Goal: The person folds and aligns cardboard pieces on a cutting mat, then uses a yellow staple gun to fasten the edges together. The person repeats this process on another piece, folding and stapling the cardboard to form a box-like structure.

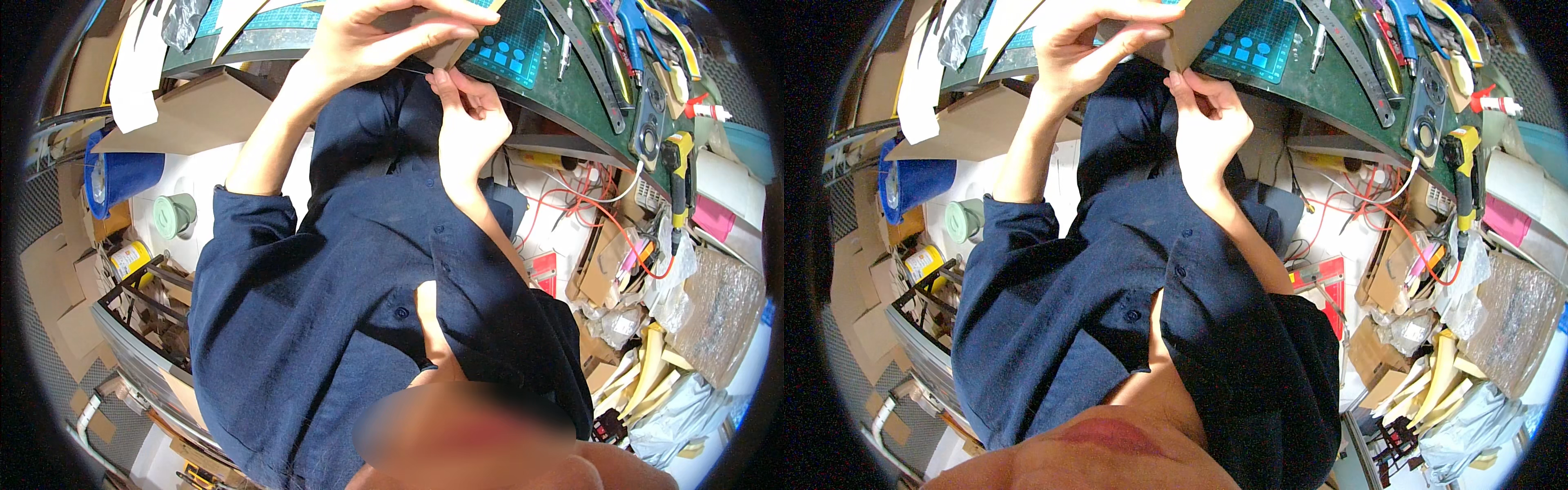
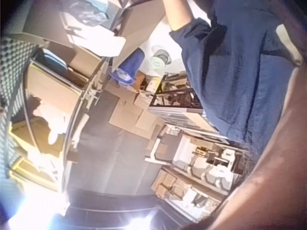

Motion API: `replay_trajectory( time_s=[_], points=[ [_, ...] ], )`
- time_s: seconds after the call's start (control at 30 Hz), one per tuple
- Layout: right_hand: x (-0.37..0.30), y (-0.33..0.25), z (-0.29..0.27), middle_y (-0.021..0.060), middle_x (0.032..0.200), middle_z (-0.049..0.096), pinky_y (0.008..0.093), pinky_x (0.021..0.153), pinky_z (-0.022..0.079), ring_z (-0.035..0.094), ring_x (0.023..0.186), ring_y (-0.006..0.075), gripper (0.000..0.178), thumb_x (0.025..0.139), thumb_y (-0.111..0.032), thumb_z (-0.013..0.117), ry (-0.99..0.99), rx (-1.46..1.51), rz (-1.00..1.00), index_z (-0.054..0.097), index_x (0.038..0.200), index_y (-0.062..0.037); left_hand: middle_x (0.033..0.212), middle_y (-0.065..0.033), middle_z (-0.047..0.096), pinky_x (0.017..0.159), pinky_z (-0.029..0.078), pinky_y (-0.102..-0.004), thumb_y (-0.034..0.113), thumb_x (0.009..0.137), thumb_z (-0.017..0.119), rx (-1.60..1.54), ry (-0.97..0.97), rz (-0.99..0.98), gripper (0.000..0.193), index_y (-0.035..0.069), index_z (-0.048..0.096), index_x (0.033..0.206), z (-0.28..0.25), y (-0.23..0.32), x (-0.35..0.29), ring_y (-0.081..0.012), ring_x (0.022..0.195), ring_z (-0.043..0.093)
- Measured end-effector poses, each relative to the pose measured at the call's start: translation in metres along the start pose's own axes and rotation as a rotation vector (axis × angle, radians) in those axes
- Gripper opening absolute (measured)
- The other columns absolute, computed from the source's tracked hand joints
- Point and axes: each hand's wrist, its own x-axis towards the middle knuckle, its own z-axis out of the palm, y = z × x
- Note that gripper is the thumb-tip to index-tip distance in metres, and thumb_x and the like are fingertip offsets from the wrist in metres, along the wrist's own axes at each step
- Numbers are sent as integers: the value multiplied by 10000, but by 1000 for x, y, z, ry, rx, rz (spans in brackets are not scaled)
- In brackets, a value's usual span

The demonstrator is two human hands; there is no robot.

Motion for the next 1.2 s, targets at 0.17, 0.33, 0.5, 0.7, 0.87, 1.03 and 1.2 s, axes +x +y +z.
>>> replay_trajectory(
  time_s=[0.17,0.33,0.5,0.7,0.87,1.03,1.2],
  points=[
    [1,-1,1,169,834,690,244,720,533,676,759,163,98,820,36,691,7,2,12,628,889,67,903,-96,685,745,495,-288,-67,769,675,-18,-19,-3,272,8,704,1030,-3,-1,0,-182,822,639],
    [0,-1,2,169,835,689,241,720,533,677,762,164,99,823,37,688,3,14,6,622,890,68,898,-95,683,751,494,-291,-74,765,668,-11,-2,15,271,4,706,1022,-3,-3,1,-180,820,635],
    [-1,0,1,167,845,689,244,721,536,678,773,166,108,832,34,680,-4,7,-27,615,912,66,898,-100,681,752,494,-290,-84,766,661,-21,0,13,274,3,705,1021,-3,-3,0,-178,822,633],
    [1,4,-5,156,864,691,252,723,539,681,784,171,114,845,21,668,-64,-37,-78,626,948,45,894,-100,682,751,492,-286,-82,770,656,-48,17,-17,263,4,706,1014,0,-2,-1,-176,822,633],
    [14,-40,-39,104,899,695,261,726,545,677,793,150,175,891,-25,622,-202,-325,-32,650,1057,21,893,-96,686,748,492,-281,-79,752,655,8,-16,11,281,10,709,1013,-3,-4,0,-174,814,632],
    [72,-125,-147,156,1004,664,349,849,503,639,921,228,196,930,-36,519,157,-921,-607,607,1100,7,899,-93,687,746,492,-282,-72,745,655,28,-3,-5,289,14,710,1015,-4,2,-4,-173,810,630],
    [132,-153,-339,254,1257,528,426,1017,384,512,1173,383,524,820,-59,586,154,-1722,-408,442,1317,26,896,-91,688,744,492,-284,-66,745,661,-23,-24,48,282,15,712,1011,-3,-9,1,-173,811,630]
  ],
)
